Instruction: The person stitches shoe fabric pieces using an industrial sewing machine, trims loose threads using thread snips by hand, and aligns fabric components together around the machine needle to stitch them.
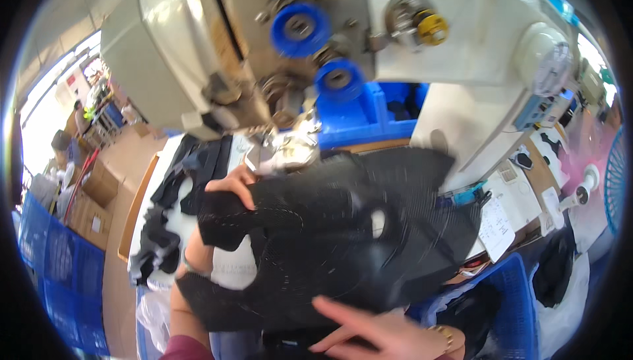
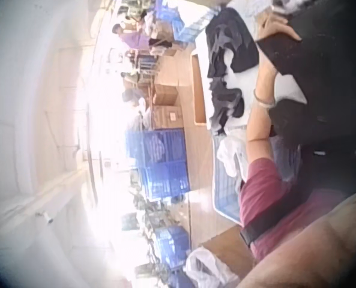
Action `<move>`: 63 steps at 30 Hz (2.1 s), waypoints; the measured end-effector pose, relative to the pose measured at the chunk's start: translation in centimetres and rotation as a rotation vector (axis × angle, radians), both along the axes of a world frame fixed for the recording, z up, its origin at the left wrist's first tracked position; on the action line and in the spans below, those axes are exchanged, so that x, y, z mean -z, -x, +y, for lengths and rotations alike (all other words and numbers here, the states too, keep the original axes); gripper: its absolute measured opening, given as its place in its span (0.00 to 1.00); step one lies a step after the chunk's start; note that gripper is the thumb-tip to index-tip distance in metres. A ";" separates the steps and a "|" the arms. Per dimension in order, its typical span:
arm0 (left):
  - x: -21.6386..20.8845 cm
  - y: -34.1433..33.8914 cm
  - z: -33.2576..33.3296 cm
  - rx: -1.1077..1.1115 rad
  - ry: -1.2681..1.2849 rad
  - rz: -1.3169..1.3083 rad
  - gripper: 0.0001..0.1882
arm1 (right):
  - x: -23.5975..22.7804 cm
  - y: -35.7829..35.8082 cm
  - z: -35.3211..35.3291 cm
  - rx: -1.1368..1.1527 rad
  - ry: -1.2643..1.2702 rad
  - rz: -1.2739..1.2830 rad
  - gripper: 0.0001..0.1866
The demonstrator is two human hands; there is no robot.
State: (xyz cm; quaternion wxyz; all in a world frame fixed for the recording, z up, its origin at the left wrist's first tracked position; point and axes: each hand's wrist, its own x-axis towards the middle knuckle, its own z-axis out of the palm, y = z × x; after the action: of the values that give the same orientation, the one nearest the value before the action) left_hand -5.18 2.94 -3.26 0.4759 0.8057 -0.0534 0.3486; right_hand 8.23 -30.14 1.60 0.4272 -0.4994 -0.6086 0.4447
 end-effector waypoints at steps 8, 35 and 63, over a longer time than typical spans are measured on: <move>2.6 5.4 3.1 -0.710 0.093 0.219 0.09 | 7.1 3.5 4.2 -0.209 0.679 0.736 0.43; -2.1 33.1 9.1 -1.190 -0.030 -0.069 0.20 | 3.2 -4.1 14.2 0.229 -0.019 -0.482 0.18; 0.4 -0.9 -12.0 -0.573 0.336 0.195 0.11 | 2.0 -3.9 15.7 0.355 -0.258 -0.003 0.08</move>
State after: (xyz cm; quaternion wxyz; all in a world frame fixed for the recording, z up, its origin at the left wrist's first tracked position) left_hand -4.27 -9.09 -3.70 0.4875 0.7279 0.2791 0.3933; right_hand 12.14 -14.43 -0.38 0.5584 -0.5405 -0.5636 0.2801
